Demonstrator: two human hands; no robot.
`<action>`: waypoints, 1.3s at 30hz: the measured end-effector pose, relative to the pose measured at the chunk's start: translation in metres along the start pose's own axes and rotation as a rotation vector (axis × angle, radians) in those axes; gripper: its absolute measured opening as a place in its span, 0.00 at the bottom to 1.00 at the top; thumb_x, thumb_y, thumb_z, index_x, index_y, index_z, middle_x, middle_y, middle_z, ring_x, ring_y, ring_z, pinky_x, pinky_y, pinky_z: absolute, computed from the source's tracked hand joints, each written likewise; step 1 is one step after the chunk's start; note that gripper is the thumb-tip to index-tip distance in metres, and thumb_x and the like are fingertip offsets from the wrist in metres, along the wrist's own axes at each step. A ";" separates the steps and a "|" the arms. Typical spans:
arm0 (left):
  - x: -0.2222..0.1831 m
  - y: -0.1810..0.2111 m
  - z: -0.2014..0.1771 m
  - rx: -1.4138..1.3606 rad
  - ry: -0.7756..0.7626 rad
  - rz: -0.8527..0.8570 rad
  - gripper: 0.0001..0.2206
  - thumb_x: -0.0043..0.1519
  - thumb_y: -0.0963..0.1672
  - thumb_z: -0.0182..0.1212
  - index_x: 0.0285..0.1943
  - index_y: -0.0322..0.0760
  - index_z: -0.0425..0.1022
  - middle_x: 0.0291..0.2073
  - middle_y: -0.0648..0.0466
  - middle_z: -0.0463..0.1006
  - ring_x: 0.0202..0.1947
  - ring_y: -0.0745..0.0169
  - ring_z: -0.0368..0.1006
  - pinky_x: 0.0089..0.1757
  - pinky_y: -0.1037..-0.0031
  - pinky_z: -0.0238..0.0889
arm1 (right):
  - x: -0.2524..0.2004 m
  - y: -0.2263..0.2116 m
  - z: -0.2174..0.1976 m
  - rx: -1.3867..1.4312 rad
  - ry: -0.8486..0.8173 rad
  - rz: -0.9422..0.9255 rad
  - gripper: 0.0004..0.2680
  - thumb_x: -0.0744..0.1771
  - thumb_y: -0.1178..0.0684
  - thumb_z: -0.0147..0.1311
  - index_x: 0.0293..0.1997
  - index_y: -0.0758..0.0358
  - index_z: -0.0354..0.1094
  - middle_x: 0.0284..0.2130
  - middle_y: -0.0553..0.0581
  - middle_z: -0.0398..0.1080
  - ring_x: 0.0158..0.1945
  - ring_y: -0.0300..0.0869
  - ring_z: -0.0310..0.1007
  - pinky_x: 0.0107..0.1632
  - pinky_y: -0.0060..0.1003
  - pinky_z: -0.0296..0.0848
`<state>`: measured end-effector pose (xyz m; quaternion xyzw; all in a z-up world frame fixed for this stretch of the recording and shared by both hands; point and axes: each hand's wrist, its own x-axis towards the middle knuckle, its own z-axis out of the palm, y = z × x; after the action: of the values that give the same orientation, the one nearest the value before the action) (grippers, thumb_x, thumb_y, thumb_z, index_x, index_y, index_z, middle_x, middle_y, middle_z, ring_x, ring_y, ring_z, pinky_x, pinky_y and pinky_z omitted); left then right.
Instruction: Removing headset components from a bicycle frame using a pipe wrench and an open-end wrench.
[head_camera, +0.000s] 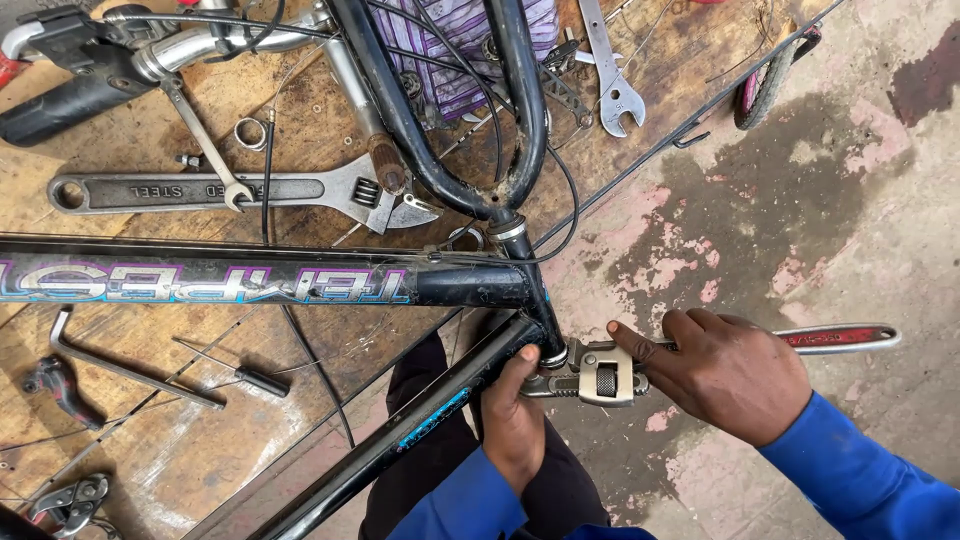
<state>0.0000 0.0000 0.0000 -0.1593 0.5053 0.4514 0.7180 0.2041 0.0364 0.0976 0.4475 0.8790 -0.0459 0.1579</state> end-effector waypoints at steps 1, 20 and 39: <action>-0.003 0.008 0.010 -0.003 -0.001 -0.003 0.10 0.56 0.42 0.63 0.41 0.28 0.78 0.37 0.48 0.79 0.43 0.53 0.74 0.50 0.63 0.65 | 0.000 -0.001 0.002 -0.003 -0.004 0.000 0.19 0.64 0.42 0.54 0.62 0.40 0.61 0.25 0.52 0.62 0.21 0.48 0.67 0.20 0.45 0.69; 0.004 0.009 0.037 0.057 -0.086 0.071 0.11 0.50 0.45 0.69 0.32 0.31 0.79 0.28 0.43 0.82 0.32 0.51 0.79 0.42 0.58 0.74 | 0.015 -0.023 0.012 0.160 -0.176 0.154 0.35 0.58 0.12 0.41 0.57 0.50 0.62 0.26 0.56 0.67 0.20 0.52 0.72 0.17 0.48 0.69; 0.007 0.005 0.034 -0.084 -0.104 -0.016 0.20 0.49 0.47 0.68 0.45 0.28 0.75 0.33 0.37 0.80 0.40 0.41 0.79 0.45 0.52 0.73 | 0.016 -0.038 0.024 0.359 -0.280 0.276 0.26 0.60 0.17 0.41 0.40 0.50 0.62 0.19 0.53 0.64 0.17 0.48 0.70 0.18 0.47 0.71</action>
<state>0.0162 0.0293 0.0103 -0.1697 0.4464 0.4741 0.7397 0.1711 0.0208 0.0674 0.5731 0.7572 -0.2405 0.2009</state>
